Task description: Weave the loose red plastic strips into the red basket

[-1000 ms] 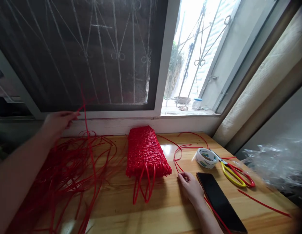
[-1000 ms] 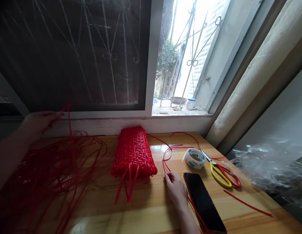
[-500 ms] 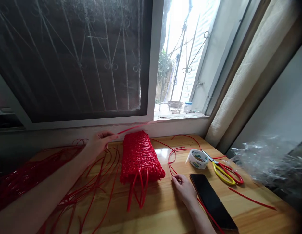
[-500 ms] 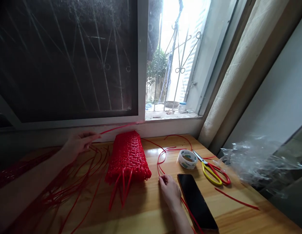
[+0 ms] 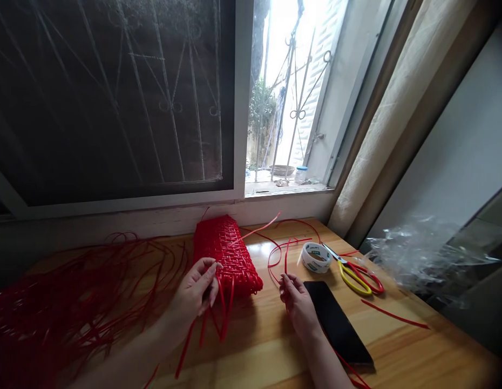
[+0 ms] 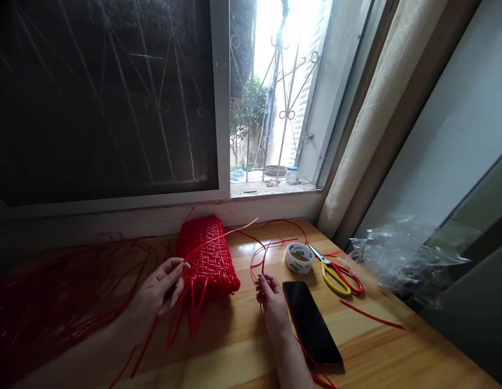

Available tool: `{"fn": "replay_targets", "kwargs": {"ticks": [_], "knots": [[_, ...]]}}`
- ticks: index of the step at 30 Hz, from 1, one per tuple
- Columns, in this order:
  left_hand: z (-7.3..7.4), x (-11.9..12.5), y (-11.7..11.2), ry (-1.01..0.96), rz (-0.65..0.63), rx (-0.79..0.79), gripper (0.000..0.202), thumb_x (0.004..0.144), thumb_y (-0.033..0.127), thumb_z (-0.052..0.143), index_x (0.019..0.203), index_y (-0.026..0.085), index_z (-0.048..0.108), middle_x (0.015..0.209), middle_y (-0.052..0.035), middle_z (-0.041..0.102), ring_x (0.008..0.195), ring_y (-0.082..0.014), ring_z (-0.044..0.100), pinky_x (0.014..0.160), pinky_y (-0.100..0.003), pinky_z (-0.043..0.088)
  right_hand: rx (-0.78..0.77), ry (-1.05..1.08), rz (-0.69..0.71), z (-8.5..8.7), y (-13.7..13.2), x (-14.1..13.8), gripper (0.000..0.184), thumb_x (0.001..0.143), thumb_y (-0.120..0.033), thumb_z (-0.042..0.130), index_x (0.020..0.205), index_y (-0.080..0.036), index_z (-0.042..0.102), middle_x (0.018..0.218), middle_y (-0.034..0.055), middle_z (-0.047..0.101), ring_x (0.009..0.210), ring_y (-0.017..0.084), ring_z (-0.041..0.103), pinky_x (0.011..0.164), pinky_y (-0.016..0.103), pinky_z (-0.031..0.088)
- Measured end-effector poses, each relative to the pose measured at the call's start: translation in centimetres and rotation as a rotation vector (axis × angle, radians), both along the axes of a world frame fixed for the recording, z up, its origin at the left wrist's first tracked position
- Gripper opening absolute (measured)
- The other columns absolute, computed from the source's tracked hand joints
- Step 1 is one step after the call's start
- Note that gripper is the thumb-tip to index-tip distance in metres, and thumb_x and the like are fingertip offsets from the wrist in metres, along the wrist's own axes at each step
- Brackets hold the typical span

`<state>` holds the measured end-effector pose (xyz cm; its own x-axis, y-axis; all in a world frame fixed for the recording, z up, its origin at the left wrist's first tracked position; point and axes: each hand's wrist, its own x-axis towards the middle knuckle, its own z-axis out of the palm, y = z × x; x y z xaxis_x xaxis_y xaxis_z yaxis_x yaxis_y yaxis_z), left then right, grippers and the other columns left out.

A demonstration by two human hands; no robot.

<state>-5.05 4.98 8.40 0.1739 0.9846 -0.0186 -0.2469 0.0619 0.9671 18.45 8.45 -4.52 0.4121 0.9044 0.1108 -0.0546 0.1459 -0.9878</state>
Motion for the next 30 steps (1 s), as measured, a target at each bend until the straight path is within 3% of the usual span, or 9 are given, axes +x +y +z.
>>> {"fn": "replay_targets", "kwargs": {"ticks": [5,9,12,14,18,22,25,27,30], "knots": [[-0.6,1.9,-2.3,-0.142,-0.074,-0.078,0.039,0.070,0.045,0.064,0.095,0.019,0.049,0.050,0.0063,0.056,0.031,-0.0034,0.035,0.031,-0.014,0.019,0.003,0.038,0.034,1.2,-0.8,-0.1,0.040,0.057,-0.051,0.073,0.079,-0.017,0.066,0.071,0.0057,0.064,0.060,0.016,0.055,0.051,0.026,0.043],[-1.7,4.2,-3.3,-0.195,-0.079,-0.055,0.044,0.072,0.047,0.061,0.102,0.018,0.048,0.052,0.0049,0.057,0.032,-0.0032,0.035,0.032,-0.015,0.021,0.063,0.009,0.044,2.9,-2.5,-1.1,0.040,0.061,-0.046,0.074,0.091,-0.020,0.067,0.091,0.0054,0.064,0.081,0.017,0.055,0.071,0.027,0.044],[-3.3,6.1,-3.7,-0.118,-0.147,-0.049,0.040,0.075,0.049,0.057,0.097,0.016,0.050,0.053,0.0035,0.056,0.031,-0.0031,0.034,0.033,-0.016,0.020,0.081,0.104,0.422,4.0,-4.2,-2.6,0.042,0.074,-0.054,0.059,0.095,-0.019,0.068,0.086,0.0064,0.065,0.074,0.017,0.055,0.066,0.028,0.045],[-4.6,7.1,-3.9,-0.052,-0.199,-0.053,0.042,0.076,0.051,0.055,0.097,0.015,0.051,0.051,0.0045,0.053,0.031,-0.0046,0.032,0.032,-0.019,0.021,0.006,0.239,0.559,4.2,-4.8,-3.5,0.035,0.073,-0.050,0.062,0.086,-0.018,0.070,0.071,0.0037,0.064,0.061,0.013,0.052,0.057,0.025,0.043],[-7.7,7.5,-5.0,0.190,-0.116,0.056,0.033,0.084,0.044,0.045,0.094,0.016,0.057,0.048,0.0053,0.045,0.042,-0.0090,0.039,0.044,-0.021,0.030,-0.074,0.544,0.387,3.6,-4.0,-3.4,0.022,0.062,-0.036,0.076,0.064,-0.016,0.065,0.057,-0.0012,0.058,0.048,0.008,0.046,0.044,0.020,0.035],[-10.3,6.3,-6.4,0.449,-0.310,0.206,0.033,0.090,0.033,0.034,0.105,0.018,0.059,0.051,0.0015,0.054,0.048,-0.0123,0.047,0.056,-0.023,0.036,-0.035,0.668,0.281,3.4,-2.9,-1.6,0.022,0.059,-0.033,0.077,0.063,-0.019,0.061,0.060,-0.0035,0.057,0.052,0.008,0.048,0.046,0.018,0.037],[-10.7,5.1,-6.5,0.596,-0.456,0.349,0.030,0.085,0.021,0.043,0.104,0.025,0.065,0.074,-0.0046,0.068,0.067,-0.0173,0.058,0.068,-0.026,0.041,-0.012,0.710,0.315,3.9,-3.0,-1.1,0.022,0.059,-0.032,0.076,0.061,-0.018,0.060,0.059,-0.0033,0.053,0.053,0.008,0.046,0.046,0.018,0.037],[-10.2,4.5,-5.9,0.652,-0.412,0.455,0.029,0.079,0.015,0.049,0.094,0.028,0.070,0.095,-0.0078,0.067,0.088,-0.0222,0.058,0.078,-0.029,0.041,-0.008,0.727,0.360,4.5,-3.5,-1.2,0.021,0.062,-0.033,0.075,0.062,-0.017,0.060,0.061,-0.0026,0.052,0.054,0.008,0.045,0.046,0.018,0.037],[-9.3,4.5,-4.7,0.658,-0.098,0.440,0.026,0.076,0.013,0.052,0.083,0.026,0.074,0.098,-0.0114,0.062,0.094,-0.0257,0.055,0.083,-0.036,0.041,0.014,0.760,0.438,5.5,-4.4,-1.4,0.018,0.064,-0.032,0.074,0.068,-0.019,0.061,0.065,-0.0022,0.053,0.056,0.008,0.046,0.049,0.019,0.038]]}}
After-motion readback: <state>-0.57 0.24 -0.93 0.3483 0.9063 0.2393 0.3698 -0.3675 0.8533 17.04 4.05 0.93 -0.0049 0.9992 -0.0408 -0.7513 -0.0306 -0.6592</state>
